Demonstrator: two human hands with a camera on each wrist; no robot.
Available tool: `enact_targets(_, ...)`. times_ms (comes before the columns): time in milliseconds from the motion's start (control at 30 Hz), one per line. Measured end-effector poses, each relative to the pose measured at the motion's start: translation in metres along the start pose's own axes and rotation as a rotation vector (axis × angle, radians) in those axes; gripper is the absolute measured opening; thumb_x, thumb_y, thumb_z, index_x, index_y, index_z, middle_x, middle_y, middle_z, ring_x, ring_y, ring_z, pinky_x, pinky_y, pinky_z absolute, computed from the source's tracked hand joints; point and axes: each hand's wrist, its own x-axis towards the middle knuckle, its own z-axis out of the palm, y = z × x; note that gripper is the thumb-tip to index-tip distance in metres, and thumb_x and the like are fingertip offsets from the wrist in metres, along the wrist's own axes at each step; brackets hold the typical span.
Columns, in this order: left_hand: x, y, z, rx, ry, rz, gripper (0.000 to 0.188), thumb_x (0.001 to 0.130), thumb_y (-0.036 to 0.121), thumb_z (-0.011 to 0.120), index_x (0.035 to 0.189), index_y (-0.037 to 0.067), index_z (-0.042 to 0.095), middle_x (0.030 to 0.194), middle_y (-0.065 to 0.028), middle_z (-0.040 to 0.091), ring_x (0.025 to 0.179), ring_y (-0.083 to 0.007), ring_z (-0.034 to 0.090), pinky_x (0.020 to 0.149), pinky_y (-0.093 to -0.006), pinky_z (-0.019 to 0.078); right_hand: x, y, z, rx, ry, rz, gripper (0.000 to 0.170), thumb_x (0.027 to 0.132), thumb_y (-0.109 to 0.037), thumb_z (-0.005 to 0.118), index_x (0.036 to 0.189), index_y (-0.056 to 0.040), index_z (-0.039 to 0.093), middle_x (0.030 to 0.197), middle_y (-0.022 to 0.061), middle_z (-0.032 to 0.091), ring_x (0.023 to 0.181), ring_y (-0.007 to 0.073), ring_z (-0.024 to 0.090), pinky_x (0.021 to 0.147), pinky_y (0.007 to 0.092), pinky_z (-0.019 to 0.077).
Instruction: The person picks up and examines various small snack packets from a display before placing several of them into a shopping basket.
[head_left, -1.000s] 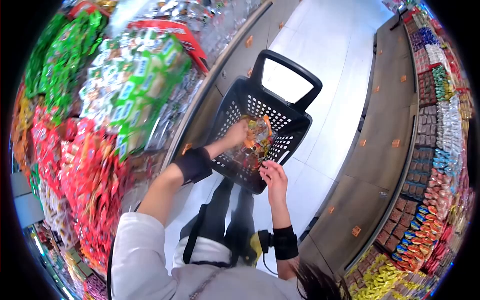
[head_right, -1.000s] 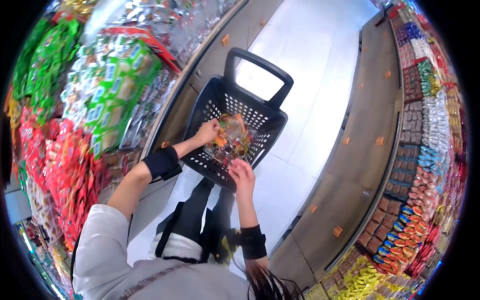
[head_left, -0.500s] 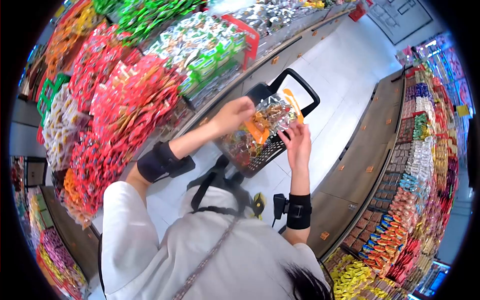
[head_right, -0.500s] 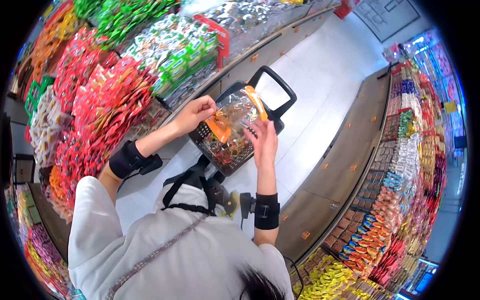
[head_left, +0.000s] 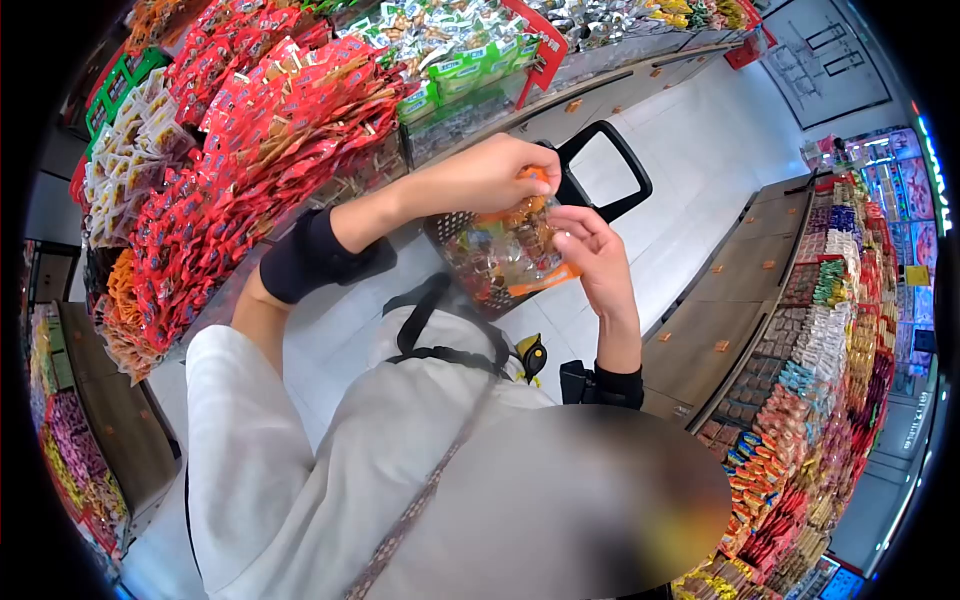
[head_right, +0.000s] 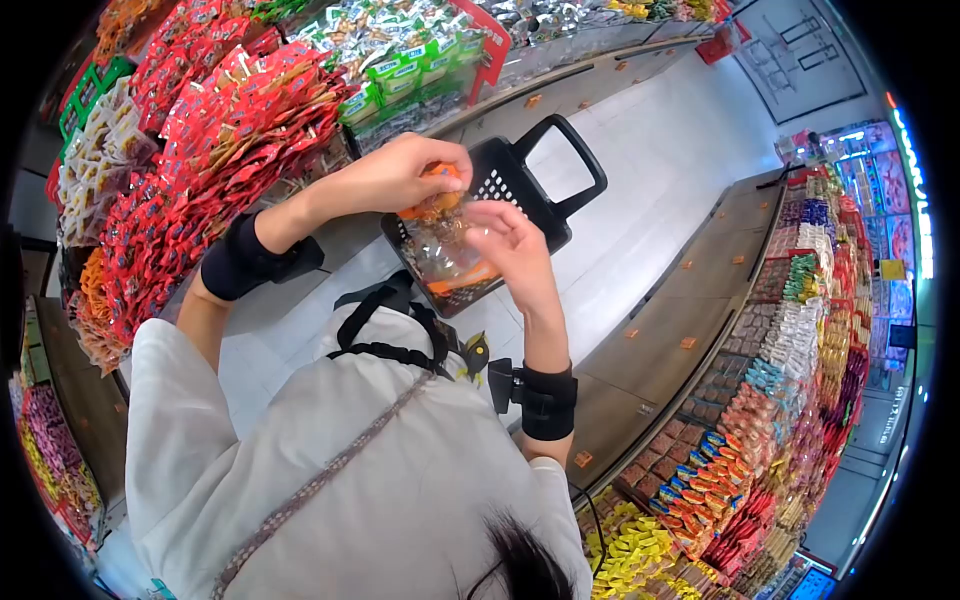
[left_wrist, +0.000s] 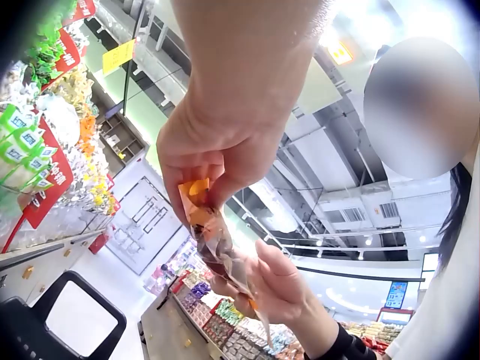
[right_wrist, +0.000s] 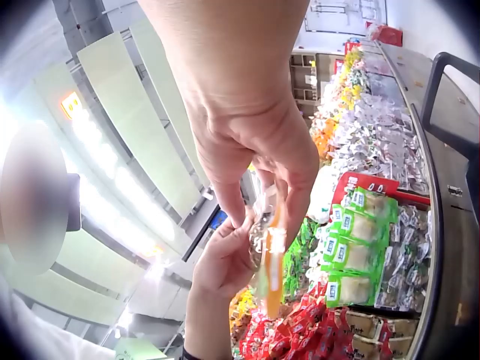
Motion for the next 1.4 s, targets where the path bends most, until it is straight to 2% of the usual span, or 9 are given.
enact_targets(167,0.011,0.009,0.005,0.138,-0.062,0.078,0.012,0.081,0.011,0.056,0.088,0.002,0.055,0.068,-0.0053,0.057,0.054,-0.0098,0.051,0.054,-0.0246,0.0420,-0.003,-0.004,-0.002,0.081,-0.008,0.053,0.027,0.075,0.003,0.059,0.100,-0.0003,0.049,0.096,0.0080,0.056,0.086,0.0117,0.055,0.073,0.0238,0.0474)
enact_targets(367,0.013,-0.010,0.011,-0.241,0.354,0.105,0.027,0.083,0.017,0.057,0.104,0.001,0.052,0.092,-0.0045,0.059,0.075,-0.0075,0.055,0.069,-0.0214,0.0448,-0.006,0.005,-0.002,0.221,0.224,-0.084,0.023,0.078,0.002,0.056,0.097,-0.0046,0.045,0.097,0.0067,0.055,0.081,0.0095,0.054,0.064,0.0201,0.0472)
enact_targets(567,0.007,-0.031,0.031,-0.651,0.125,0.003,0.030,0.081,0.006,0.059,0.108,0.002,0.047,0.100,-0.0048,0.056,0.088,-0.0079,0.055,0.076,-0.0215,0.0452,0.004,0.015,-0.010,0.263,0.361,-0.188,0.026,0.076,0.006,0.056,0.097,-0.0039,0.044,0.098,0.0073,0.053,0.088,0.0118,0.054,0.072,0.0223,0.0452)
enact_targets(900,0.019,-0.052,0.022,-0.793,0.157,-0.081,0.031,0.081,0.000,0.055,0.110,0.001,0.046,0.101,-0.0060,0.055,0.088,-0.0138,0.058,0.075,-0.0249,0.0467,0.035,0.012,-0.015,0.185,0.437,-0.203,0.029,0.074,0.006,0.059,0.097,-0.0053,0.045,0.098,0.0059,0.053,0.091,0.0127,0.052,0.079,0.0253,0.0421)
enact_targets(1000,0.022,-0.073,0.017,-0.546,0.212,-0.027,0.037,0.078,0.003,0.060,0.112,0.003,0.046,0.102,-0.0032,0.055,0.092,-0.0106,0.054,0.080,-0.0265,0.0455,0.051,0.018,-0.014,0.149,0.459,-0.200,0.028,0.074,0.005,0.058,0.097,-0.0049,0.045,0.097,0.0059,0.053,0.090,0.0124,0.052,0.077,0.0250,0.0429)
enact_targets(1067,0.027,-0.085,0.017,-0.754,0.219,0.021,0.042,0.077,0.000,0.059,0.115,0.003,0.043,0.110,-0.0067,0.051,0.100,-0.0139,0.051,0.085,-0.0279,0.0420,0.059,0.021,-0.011,0.169,0.488,-0.183,0.027,0.074,0.006,0.058,0.096,-0.0046,0.045,0.095,0.0052,0.053,0.088,0.0116,0.052,0.076,0.0239,0.0430)
enact_targets(1133,0.021,-0.064,0.005,-0.364,0.428,0.036,0.042,0.076,-0.002,0.056,0.115,0.005,0.043,0.117,-0.0062,0.045,0.106,-0.0154,0.046,0.085,-0.0287,0.0406,0.069,0.021,-0.009,0.202,0.543,-0.149,0.026,0.074,0.006,0.058,0.094,-0.0043,0.046,0.093,0.0042,0.053,0.086,0.0108,0.052,0.075,0.0226,0.0427)
enact_targets(1233,0.021,-0.063,0.002,-0.236,0.378,0.178,0.037,0.077,-0.001,0.056,0.112,0.003,0.046,0.117,-0.0073,0.046,0.105,-0.0156,0.047,0.082,-0.0272,0.0422,0.085,0.022,-0.008,0.192,0.613,-0.175,0.025,0.073,0.007,0.058,0.092,-0.0037,0.046,0.090,0.0035,0.053,0.085,0.0101,0.052,0.074,0.0215,0.0422)
enact_targets(1400,0.024,-0.053,0.010,-0.580,0.288,0.019,0.053,0.082,0.005,0.054,0.128,0.002,0.029,0.125,-0.0120,0.040,0.115,-0.0176,0.041,0.091,-0.0301,0.0383,0.103,0.017,0.024,-0.129,0.646,-0.302,0.017,0.072,0.009,0.057,0.084,-0.0017,0.050,0.091,0.0056,0.048,0.087,0.0127,0.052,0.076,0.0225,0.0425)
